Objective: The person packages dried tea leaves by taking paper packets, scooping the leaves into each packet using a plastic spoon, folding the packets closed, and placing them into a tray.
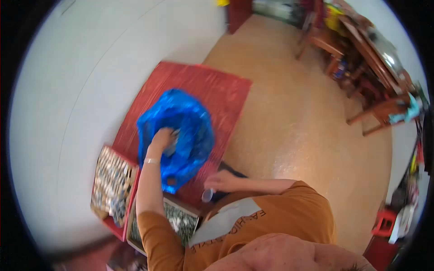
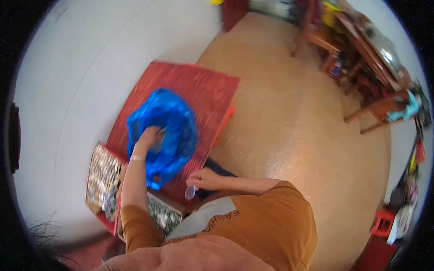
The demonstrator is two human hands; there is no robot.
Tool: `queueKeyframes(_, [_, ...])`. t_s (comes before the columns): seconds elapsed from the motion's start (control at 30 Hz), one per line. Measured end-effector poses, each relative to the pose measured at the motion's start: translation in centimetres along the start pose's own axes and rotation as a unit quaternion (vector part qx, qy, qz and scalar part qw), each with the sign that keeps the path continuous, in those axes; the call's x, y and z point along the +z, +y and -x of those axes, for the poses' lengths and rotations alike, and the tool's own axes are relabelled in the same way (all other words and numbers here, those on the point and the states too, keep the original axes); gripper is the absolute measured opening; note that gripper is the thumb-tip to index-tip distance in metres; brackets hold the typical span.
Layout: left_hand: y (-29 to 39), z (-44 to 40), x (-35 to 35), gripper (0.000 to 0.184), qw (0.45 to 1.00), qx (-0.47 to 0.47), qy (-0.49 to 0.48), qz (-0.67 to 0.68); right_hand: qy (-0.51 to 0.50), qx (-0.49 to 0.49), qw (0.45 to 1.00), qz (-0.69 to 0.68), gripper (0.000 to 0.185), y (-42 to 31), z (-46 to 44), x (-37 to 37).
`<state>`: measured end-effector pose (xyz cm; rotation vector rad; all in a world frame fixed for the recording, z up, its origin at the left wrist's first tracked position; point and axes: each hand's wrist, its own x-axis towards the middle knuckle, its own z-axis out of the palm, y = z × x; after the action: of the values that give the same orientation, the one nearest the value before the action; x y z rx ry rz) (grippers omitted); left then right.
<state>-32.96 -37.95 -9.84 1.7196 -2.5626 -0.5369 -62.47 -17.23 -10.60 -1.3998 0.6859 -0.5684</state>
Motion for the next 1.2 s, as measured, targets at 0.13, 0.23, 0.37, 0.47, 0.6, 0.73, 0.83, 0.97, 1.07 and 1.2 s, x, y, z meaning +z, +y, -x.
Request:
queueKeyframes(0.13, [0.6, 1.6, -0.1, 0.034, 0.998, -0.042, 0.030, 0.035, -0.012, 0.014, 0.998, -0.061, 0.019, -0.9, -0.9, 0.4])
queueKeyframes(0.23, [0.5, 3.5, -1.1, 0.031, 0.998, -0.019, -0.020, 0.060, -0.030, 0.016, 0.997, -0.065, 0.019, -0.3, -1.3, 0.8])
queueKeyframes(0.37, [1.2, 4.6, 0.2, 0.021, 0.996, -0.083, 0.042, 0.004, -0.062, 0.038, 0.996, -0.061, 0.020, -1.4, -1.5, 0.8])
queueKeyframes(0.47, [3.0, 6.6, -0.5, 0.017, 0.981, -0.100, 0.160, -0.034, -0.075, 0.028, 0.995, -0.053, 0.020, -1.5, -1.7, 1.1])
queueKeyframes(0.6, [4.7, 8.8, -2.2, 0.020, 0.947, -0.111, 0.302, -0.004, -0.098, 0.021, 0.995, -0.020, 0.020, -1.5, -2.4, 1.8])
queueKeyframes(0.73, [3.7, 11.3, -3.4, 0.016, 0.874, -0.183, 0.417, 0.171, -0.116, 0.009, 0.993, -0.025, 0.021, -2.1, -3.2, 2.8])
queueKeyframes(0.83, [6.1, 14.2, -5.5, 0.017, 0.725, -0.174, 0.472, 0.471, -0.125, 0.017, 0.991, -0.038, 0.022, -2.0, -3.7, 3.4])
queueKeyframes(0.97, [6.3, 20.3, -5.2, 0.020, 0.666, -0.203, 0.461, 0.549, -0.135, 0.027, 0.990, -0.006, 0.022, -2.4, -4.1, 3.6])
queueKeyframes(1.07, [8.4, 26.7, -6.6, 0.025, 0.665, -0.239, 0.472, 0.528, -0.128, -0.023, 0.991, -0.020, 0.023, -2.6, -4.1, 3.6])
queueKeyframes(1.2, [8.4, 35.0, -5.0, 0.025, 0.630, -0.227, 0.559, 0.489, -0.094, -0.037, 0.995, 0.009, 0.025, -3.5, -4.0, 3.4])
